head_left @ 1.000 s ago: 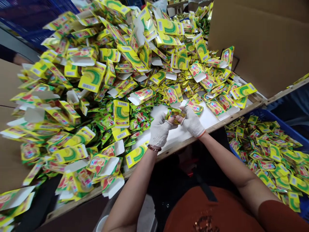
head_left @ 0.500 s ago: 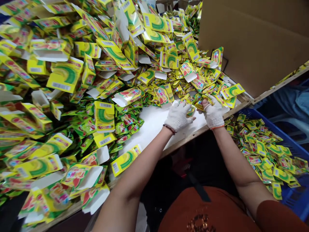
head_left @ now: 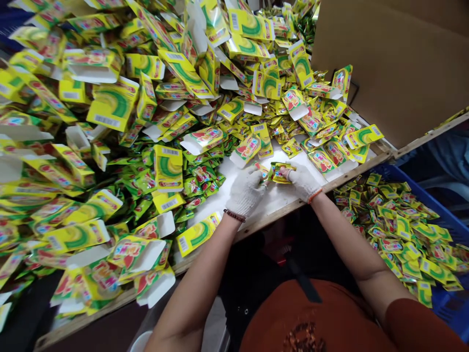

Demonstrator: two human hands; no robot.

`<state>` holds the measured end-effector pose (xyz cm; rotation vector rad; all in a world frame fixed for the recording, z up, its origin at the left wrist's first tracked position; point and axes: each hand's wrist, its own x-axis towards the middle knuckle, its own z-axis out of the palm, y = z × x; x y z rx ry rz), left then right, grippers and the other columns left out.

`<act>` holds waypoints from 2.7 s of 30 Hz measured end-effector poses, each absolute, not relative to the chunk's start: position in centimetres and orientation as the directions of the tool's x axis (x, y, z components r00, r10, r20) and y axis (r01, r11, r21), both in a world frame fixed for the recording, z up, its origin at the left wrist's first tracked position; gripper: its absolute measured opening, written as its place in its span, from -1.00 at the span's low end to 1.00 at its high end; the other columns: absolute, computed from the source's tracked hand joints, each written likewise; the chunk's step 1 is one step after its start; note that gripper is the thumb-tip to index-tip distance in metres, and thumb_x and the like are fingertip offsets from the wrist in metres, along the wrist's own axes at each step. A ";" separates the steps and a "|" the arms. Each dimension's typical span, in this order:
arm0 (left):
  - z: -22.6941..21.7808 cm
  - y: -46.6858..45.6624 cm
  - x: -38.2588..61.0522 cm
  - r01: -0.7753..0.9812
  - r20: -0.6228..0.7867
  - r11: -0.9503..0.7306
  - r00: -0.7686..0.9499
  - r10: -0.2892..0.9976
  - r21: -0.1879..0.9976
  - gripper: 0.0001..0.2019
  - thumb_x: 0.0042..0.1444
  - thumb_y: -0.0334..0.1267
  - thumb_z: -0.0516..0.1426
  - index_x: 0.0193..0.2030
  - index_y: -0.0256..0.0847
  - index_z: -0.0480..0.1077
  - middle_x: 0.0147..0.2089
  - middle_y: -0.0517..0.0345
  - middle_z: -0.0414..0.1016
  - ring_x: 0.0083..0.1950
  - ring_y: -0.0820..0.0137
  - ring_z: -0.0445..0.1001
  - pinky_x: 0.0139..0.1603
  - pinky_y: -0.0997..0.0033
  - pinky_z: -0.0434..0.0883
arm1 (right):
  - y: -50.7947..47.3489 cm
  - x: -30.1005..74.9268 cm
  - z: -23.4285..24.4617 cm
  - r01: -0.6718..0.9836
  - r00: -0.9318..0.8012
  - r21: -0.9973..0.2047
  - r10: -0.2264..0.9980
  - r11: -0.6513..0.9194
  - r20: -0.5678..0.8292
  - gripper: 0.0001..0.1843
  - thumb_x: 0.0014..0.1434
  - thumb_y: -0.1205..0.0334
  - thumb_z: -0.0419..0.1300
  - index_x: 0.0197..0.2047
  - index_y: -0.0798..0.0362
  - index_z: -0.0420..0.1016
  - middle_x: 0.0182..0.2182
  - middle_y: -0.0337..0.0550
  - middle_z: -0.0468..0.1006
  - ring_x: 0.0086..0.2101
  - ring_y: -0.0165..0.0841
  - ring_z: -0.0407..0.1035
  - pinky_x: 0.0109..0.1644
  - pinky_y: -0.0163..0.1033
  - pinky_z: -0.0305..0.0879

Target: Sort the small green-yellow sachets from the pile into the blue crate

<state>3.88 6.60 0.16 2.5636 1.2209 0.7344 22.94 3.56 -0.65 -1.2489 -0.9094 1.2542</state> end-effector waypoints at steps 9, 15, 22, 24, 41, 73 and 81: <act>-0.1 6.0 -0.3 0.773 0.286 -0.341 0.214 0.934 0.534 -0.58 0.21 -0.16 0.04 0.17 -0.26 0.30 0.11 -0.14 0.44 -0.05 0.24 0.54 -0.01 0.20 0.50 | 2.5 22.0 0.3 -0.239 0.072 -0.960 0.983 -0.148 -0.170 -0.52 -0.10 -0.05 0.44 -0.23 0.10 0.48 -0.36 -0.17 0.60 -0.44 -0.38 0.50 -0.46 -0.29 0.52; 2.2 6.4 5.4 0.959 0.021 -0.144 0.143 0.989 0.245 -0.35 0.01 0.27 0.16 -0.01 -0.30 0.36 -0.04 -0.33 0.47 0.00 -0.10 0.50 -0.06 0.04 0.43 | 3.1 22.2 0.0 -0.200 0.339 -0.978 0.941 0.050 -0.022 -0.53 0.01 -0.15 0.34 -0.22 0.07 0.43 -0.49 -0.25 0.54 -0.62 -0.50 0.37 -0.66 -0.45 0.18; 2.1 6.1 3.4 0.949 0.053 -0.151 0.142 0.988 0.276 -0.57 -0.08 -0.08 0.25 -0.09 -0.17 0.29 -0.21 -0.09 0.49 -0.20 0.09 0.51 -0.27 0.22 0.39 | 2.5 22.3 0.2 -0.173 0.307 -0.985 0.951 0.004 -0.050 -0.48 -0.02 -0.18 0.35 -0.20 0.09 0.45 -0.47 -0.23 0.55 -0.63 -0.52 0.35 -0.65 -0.45 0.18; 2.2 5.1 1.8 0.935 0.100 -0.190 0.167 0.981 0.299 -0.54 -0.07 -0.15 0.23 -0.02 -0.17 0.25 -0.17 -0.06 0.48 -0.18 0.12 0.50 -0.23 0.23 0.40 | 2.5 22.1 0.2 -0.148 0.287 -0.989 0.957 0.012 -0.032 -0.44 -0.04 -0.21 0.36 -0.18 0.09 0.47 -0.39 -0.18 0.59 -0.58 -0.50 0.39 -0.61 -0.43 0.26; 0.9 5.0 1.4 0.888 0.136 -0.430 0.412 0.901 0.163 -0.56 0.07 0.04 0.21 -0.01 -0.16 0.31 -0.09 -0.07 0.44 -0.10 0.12 0.44 -0.19 0.24 0.31 | 3.3 20.4 1.2 0.068 0.368 -0.981 0.910 0.180 0.192 -0.45 0.08 -0.32 0.24 -0.18 0.03 0.49 -0.34 -0.14 0.58 -0.34 -0.37 0.48 -0.20 -0.24 0.50; 0.9 4.0 1.6 0.675 0.095 -0.296 0.319 0.943 0.675 -0.56 -0.07 0.02 0.32 -0.21 -0.17 0.26 -0.27 0.15 0.45 -0.30 0.31 0.41 -0.32 0.33 0.30 | 2.9 21.8 1.7 0.531 -0.094 -0.759 0.916 0.377 0.390 -0.69 0.22 -0.07 0.21 -0.29 -0.03 0.63 -0.38 -0.14 0.60 -0.32 -0.25 0.45 -0.12 -0.09 0.45; -0.2 3.9 1.4 0.720 0.335 -0.537 0.424 0.842 0.438 -0.64 0.04 -0.09 0.24 -0.09 -0.25 0.35 -0.13 -0.04 0.47 -0.12 0.18 0.45 -0.11 0.23 0.37 | 3.4 21.7 3.3 0.641 -0.218 -0.704 0.952 0.306 0.215 -0.77 0.19 0.08 0.21 -0.34 0.03 0.59 -0.41 -0.15 0.58 -0.35 -0.25 0.44 -0.20 -0.16 0.39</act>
